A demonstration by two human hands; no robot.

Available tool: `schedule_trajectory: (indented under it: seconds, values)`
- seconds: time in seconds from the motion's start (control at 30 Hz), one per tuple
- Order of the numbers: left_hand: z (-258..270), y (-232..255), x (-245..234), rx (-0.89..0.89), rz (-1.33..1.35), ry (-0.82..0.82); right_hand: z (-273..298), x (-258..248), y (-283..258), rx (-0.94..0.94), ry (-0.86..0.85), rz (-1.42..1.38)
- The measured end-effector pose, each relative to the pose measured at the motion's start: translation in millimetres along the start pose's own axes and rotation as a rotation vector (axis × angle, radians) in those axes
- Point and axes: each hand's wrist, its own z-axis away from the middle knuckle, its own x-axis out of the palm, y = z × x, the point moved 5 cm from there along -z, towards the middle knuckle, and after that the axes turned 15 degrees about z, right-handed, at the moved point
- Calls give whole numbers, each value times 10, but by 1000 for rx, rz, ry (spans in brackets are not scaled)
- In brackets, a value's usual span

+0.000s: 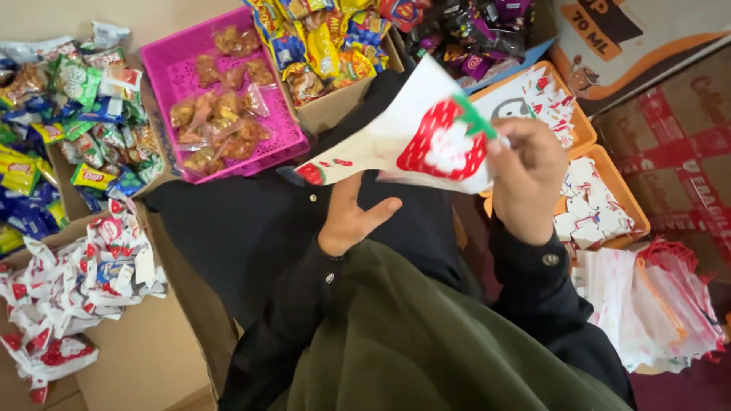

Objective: Packing small snack packets into decorative gift bags

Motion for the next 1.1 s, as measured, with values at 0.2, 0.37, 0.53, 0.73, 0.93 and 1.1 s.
schedule_trajectory:
  seconds: [0.2,0.37,0.53,0.73,0.93,1.1]
  values:
    - [-76,266,-37,-108,301,189,-133,485,102,276,-49,-182]
    - [-231,511,-164,-40,134,353,-229,588,-256,-128,-16,230]
    - [-283,368,-226,-334,43,492,-56,858,-557,-435,-61,373]
    - [-347,427,-192,-467,-2,505,23,1131,-161,-357,-219,329]
    - [-328,63,-323,-253,78,308,-12,1186,-192,-245,-359,259]
    - [-367,10,-302,-206,176,331,56,1133,168,-266,-249,302]
